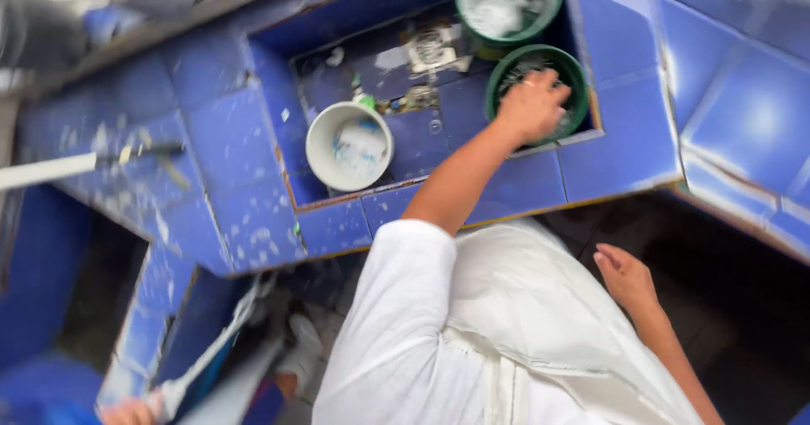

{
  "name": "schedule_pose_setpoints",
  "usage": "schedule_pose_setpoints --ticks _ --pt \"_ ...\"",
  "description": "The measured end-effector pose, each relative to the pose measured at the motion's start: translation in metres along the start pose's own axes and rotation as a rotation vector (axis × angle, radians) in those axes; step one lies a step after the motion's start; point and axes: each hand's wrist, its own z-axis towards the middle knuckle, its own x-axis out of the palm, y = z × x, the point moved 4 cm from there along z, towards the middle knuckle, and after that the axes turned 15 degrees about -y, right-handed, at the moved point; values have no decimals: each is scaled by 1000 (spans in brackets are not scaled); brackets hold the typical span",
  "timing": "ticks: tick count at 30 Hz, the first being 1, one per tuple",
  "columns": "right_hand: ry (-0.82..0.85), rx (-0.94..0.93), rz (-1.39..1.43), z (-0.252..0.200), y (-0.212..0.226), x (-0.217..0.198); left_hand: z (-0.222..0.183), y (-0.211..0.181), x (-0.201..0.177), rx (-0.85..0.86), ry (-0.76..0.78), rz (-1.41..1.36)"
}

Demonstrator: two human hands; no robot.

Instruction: The person is cleaning blue plastic water bottle caps using a brush and soapy water in a tiled sink area, and also handling large blue water jugs.

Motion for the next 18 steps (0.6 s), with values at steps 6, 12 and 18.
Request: schedule_pose_setpoints --ticks 6,12,18 --pt "-207 -421 16 100 23 -45 -151 130 -115 -434 -846 -186" --pt "-377 -582 196 79 149 -55 -243 285 -69 -1223 161 131" --pt "-41 -914 419 -1 326 69 -221 305 -63 -646 459 107"
